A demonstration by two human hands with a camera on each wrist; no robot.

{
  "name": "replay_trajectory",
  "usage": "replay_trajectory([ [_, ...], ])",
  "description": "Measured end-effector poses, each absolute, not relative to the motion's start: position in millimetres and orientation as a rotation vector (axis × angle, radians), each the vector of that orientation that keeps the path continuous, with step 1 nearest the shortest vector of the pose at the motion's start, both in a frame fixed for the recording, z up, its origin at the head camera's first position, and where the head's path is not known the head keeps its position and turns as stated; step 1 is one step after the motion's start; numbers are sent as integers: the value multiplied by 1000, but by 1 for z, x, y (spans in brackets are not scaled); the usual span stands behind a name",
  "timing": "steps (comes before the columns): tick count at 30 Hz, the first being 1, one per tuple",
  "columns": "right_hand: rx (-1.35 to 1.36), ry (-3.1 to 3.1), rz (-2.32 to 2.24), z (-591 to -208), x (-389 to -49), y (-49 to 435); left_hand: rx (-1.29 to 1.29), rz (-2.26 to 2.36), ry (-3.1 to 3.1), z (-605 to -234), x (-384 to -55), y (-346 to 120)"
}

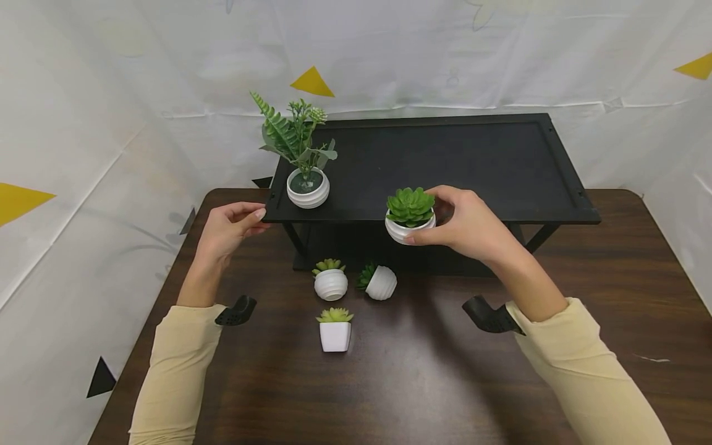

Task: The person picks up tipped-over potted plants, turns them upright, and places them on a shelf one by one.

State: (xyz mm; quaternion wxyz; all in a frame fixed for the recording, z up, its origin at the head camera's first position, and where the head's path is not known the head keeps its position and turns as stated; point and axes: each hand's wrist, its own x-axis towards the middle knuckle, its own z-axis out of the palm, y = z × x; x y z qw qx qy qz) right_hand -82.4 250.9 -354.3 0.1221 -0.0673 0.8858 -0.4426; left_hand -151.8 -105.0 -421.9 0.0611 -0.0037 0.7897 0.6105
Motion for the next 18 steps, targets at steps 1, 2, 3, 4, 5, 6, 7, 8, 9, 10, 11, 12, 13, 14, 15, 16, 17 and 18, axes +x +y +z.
replay_trajectory([
  [1,-209,2587,-1279,-353,-84,250,-8,1846,2389,-422,-152,-105],
  [2,-208,2590,-1273,-352,-86,248,-5,1846,2391,-422,-152,-105],
  [3,-208,2592,-1273,-351,-88,247,-3,1846,2392,-421,-152,-105],
  [4,-208,2596,-1272,-350,-90,245,-2,1846,2393,-421,-151,-105],
  [5,-205,2601,-1269,-349,-91,243,-1,1846,2394,-421,-151,-105],
  [6,-204,2606,-1266,-347,-93,242,0,1845,2395,-421,-151,-105],
  [7,-197,2612,-1263,-346,-94,240,-1,1843,2397,-421,-151,-105],
  [8,-192,2618,-1258,-346,-96,239,-1,1842,2398,-421,-151,-105],
  [9,-190,2623,-1247,-345,-97,238,0,1841,2399,-421,-151,-105],
  [10,-187,2629,-1234,-344,-99,237,0,1841,2398,-422,-151,-105],
  [11,-181,2632,-1223,-343,-100,236,1,1840,2400,-422,-151,-106],
  [12,-178,2637,-1210,-342,-101,235,1,1840,2400,-422,-151,-105],
  [13,-176,2642,-1195,-342,-103,234,0,1840,2400,-422,-151,-105],
  [14,-177,2644,-1185,-342,-104,233,0,1842,2398,-422,-151,-105],
  [15,-179,2646,-1175,-342,-106,233,-2,1844,2395,-422,-151,-105],
  [16,-182,2645,-1172,-342,-107,232,-4,1844,2395,-422,-152,-105],
  [17,-188,2642,-1170,-342,-109,231,-6,1843,2395,-422,-152,-105],
  [18,-194,2638,-1173,-343,-110,230,-8,1844,2394,-422,-152,-105],
])
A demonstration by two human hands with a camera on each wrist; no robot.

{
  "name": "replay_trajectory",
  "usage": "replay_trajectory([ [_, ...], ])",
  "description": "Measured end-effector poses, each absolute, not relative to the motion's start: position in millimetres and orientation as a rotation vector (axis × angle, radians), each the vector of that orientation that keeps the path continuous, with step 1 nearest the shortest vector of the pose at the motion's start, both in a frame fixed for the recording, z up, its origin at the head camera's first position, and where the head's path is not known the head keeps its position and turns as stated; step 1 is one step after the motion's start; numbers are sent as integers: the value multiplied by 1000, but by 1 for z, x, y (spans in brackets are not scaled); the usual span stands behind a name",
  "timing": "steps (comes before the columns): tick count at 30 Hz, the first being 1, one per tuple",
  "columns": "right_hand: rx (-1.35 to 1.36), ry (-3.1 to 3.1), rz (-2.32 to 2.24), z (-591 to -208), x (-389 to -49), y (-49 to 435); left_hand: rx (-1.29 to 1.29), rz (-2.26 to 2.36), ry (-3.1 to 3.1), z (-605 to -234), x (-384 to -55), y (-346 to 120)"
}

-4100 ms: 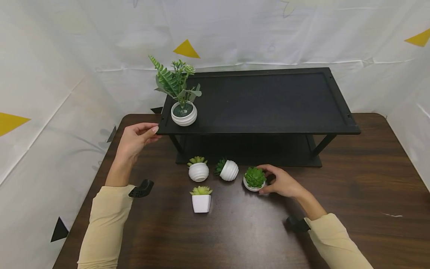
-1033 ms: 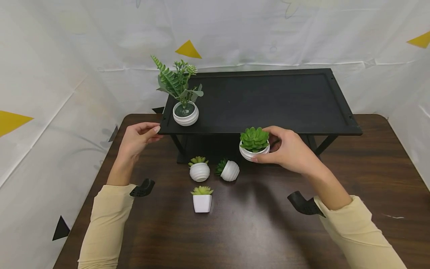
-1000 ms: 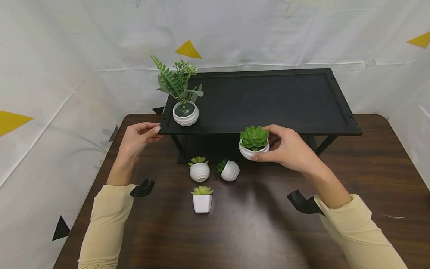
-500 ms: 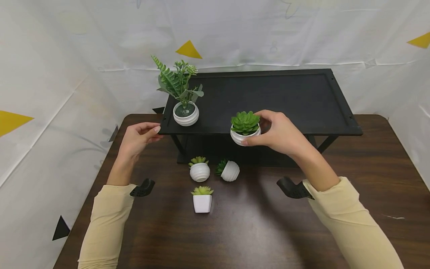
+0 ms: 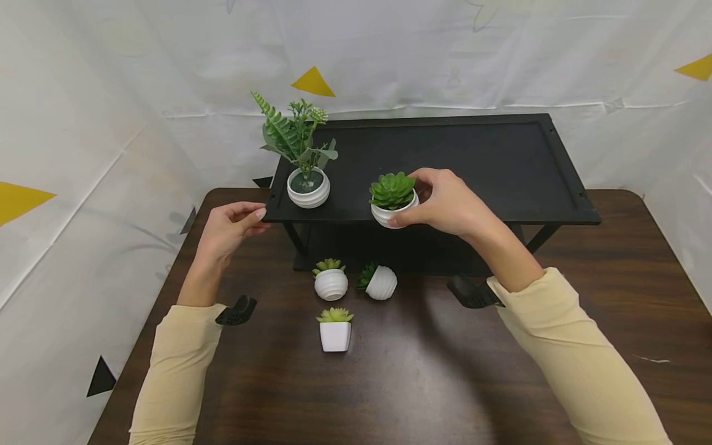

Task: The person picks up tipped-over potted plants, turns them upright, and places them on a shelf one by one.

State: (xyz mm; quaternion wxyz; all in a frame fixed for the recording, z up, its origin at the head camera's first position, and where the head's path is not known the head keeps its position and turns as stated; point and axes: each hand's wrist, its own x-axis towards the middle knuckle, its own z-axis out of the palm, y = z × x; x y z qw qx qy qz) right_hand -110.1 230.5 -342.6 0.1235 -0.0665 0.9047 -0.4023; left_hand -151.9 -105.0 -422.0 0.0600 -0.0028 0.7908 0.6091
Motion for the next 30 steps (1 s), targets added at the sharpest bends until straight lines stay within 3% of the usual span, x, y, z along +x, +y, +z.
replay_trajectory([
  [30,-227,2589,-1189,-347,-146,210,1,1833,2400,-422,-153,-105],
])
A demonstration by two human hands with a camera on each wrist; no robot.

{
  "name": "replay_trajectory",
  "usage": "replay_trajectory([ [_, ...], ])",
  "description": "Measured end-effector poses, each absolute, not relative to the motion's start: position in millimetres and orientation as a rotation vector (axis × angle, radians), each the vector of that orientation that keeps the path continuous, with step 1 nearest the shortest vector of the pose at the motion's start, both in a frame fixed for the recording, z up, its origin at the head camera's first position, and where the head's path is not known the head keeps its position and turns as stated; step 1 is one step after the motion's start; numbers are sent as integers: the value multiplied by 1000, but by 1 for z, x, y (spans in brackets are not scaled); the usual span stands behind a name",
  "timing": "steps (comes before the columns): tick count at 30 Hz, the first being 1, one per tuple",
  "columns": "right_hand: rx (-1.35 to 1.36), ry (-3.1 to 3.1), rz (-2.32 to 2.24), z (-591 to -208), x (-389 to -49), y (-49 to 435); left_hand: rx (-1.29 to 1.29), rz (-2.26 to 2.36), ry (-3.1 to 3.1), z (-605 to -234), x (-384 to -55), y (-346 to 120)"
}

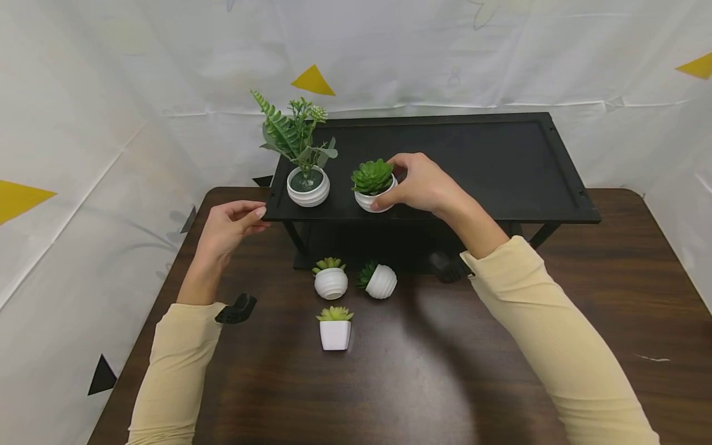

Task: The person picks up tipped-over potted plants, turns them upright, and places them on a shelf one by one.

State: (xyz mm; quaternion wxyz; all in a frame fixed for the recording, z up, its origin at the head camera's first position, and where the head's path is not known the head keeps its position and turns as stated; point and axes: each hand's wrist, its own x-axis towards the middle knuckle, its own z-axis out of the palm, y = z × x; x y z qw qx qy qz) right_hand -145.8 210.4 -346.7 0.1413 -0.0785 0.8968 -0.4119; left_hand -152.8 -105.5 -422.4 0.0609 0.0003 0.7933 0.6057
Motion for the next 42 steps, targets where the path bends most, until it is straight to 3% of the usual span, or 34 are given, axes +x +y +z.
replay_trajectory([
  [42,-233,2560,-1250,-356,-155,194,-13,1817,2398,-422,-153,-105],
])
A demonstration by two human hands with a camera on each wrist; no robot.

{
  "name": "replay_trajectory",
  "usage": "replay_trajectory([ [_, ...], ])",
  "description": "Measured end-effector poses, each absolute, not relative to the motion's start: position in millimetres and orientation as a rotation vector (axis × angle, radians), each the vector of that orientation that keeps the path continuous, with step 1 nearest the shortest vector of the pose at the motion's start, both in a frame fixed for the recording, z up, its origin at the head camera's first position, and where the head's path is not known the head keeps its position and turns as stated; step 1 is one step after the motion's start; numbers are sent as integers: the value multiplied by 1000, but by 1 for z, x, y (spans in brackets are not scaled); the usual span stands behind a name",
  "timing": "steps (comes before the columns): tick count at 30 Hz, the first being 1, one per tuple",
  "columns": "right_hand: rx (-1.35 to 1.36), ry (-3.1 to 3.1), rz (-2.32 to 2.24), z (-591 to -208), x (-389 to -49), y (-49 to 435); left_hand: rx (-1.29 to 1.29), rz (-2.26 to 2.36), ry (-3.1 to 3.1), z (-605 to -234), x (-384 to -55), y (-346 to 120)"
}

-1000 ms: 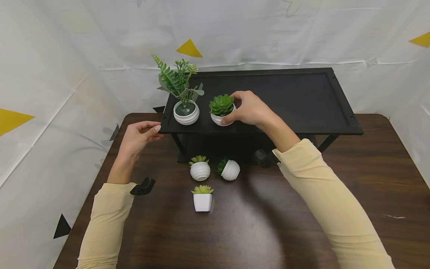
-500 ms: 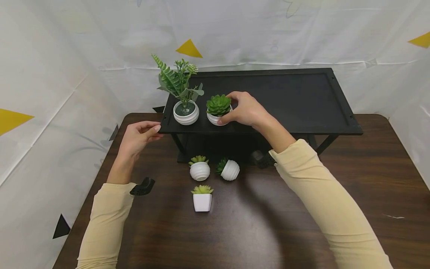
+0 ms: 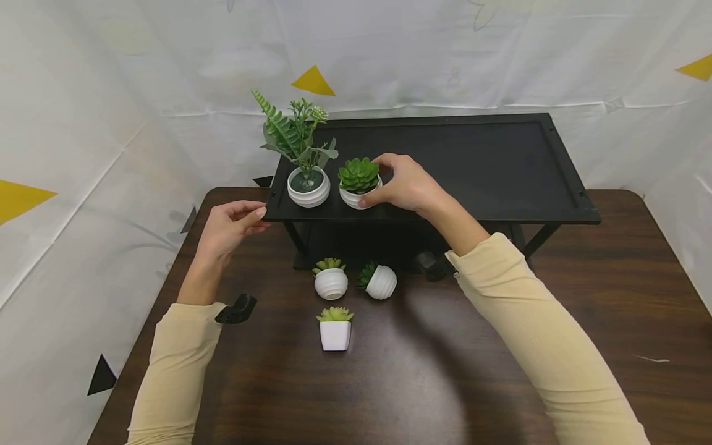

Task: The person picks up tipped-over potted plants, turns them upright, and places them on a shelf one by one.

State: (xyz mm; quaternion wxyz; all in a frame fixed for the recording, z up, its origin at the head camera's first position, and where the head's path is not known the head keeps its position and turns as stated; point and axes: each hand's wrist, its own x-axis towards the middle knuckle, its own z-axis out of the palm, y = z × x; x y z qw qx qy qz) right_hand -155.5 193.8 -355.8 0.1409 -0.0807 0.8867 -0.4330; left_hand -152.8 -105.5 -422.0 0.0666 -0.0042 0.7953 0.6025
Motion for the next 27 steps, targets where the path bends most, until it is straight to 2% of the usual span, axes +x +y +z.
replay_trajectory([
  [27,-227,2527,-1269,-349,-142,208,-4,1813,2404,-423,-153,-106],
])
